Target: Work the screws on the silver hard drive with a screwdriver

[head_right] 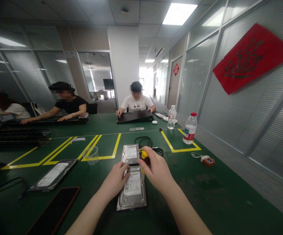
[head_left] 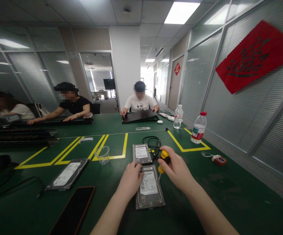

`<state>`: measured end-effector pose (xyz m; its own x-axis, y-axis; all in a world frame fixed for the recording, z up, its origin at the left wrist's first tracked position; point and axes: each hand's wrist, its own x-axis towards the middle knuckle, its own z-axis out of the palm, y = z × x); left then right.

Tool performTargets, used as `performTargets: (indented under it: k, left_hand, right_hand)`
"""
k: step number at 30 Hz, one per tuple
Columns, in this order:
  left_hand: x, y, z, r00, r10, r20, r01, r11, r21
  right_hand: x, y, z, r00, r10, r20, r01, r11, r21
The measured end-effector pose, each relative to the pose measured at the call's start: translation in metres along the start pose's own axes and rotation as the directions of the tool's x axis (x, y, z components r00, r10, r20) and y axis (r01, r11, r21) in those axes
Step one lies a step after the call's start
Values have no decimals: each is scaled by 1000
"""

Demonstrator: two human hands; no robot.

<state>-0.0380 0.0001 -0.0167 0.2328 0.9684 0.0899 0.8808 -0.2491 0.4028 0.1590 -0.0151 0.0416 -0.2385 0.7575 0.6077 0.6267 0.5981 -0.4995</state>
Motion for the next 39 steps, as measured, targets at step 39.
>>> performTargets:
  k: [39]
  left_hand:
    - [6, -12, 2, 998, 29, -59, -35, 994, -108]
  right_hand:
    - [-5, 12, 20, 982, 134, -135, -105, 974, 203]
